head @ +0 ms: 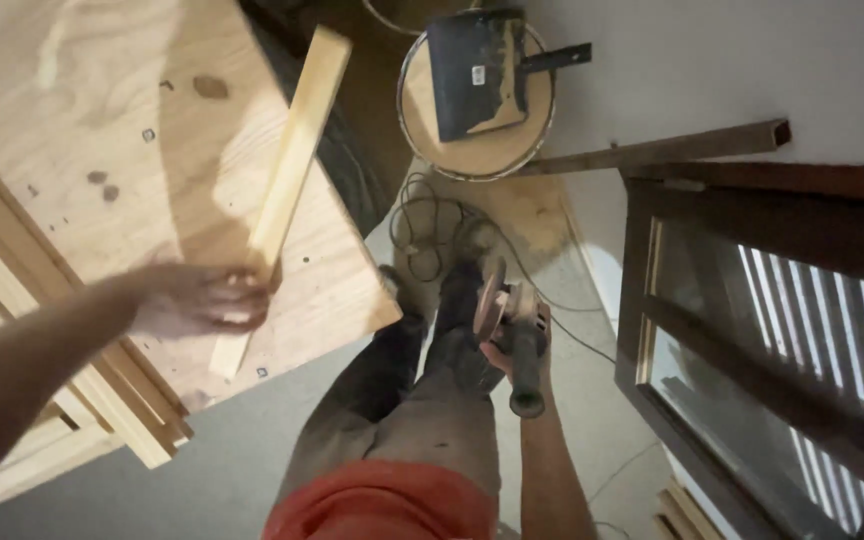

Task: Sanding a thin wooden strip using an angle grinder with a sanding disc on a workbench.

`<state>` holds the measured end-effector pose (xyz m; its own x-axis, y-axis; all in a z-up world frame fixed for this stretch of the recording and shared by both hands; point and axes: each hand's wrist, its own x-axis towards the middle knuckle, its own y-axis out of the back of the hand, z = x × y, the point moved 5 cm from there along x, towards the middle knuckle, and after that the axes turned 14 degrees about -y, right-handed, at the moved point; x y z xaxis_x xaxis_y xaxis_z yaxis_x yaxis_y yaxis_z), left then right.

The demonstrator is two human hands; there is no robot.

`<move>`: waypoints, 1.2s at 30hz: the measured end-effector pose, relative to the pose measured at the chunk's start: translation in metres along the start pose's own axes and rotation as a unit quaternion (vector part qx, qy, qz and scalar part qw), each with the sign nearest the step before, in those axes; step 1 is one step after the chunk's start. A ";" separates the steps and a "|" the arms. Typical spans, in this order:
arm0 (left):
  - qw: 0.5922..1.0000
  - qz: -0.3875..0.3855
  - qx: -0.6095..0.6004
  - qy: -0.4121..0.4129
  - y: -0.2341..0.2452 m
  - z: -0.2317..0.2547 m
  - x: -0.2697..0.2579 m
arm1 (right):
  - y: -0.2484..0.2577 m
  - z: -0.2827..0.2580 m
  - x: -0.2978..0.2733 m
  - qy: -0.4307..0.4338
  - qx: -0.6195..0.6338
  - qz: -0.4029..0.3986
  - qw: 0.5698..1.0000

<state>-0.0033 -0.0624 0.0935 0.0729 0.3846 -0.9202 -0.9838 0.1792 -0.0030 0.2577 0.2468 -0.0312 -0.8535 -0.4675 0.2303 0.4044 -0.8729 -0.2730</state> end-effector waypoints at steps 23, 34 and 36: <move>0.699 0.539 0.291 -0.369 0.003 0.055 0.134 | 0.046 -0.186 0.063 0.462 -0.691 0.387 0.398; 0.671 0.560 0.312 -0.372 0.009 0.073 0.119 | -0.032 -0.176 0.087 0.413 -0.429 0.569 0.567; 0.667 0.576 0.308 -0.359 0.011 0.073 0.116 | -0.061 -0.173 0.089 0.378 -0.483 0.585 0.531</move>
<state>0.0062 0.0503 0.0149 -0.3953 0.8832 0.2524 -0.2177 -0.3570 0.9084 0.1001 0.2827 -0.1552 -0.2392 -0.1031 -0.9655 0.7575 0.6023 -0.2520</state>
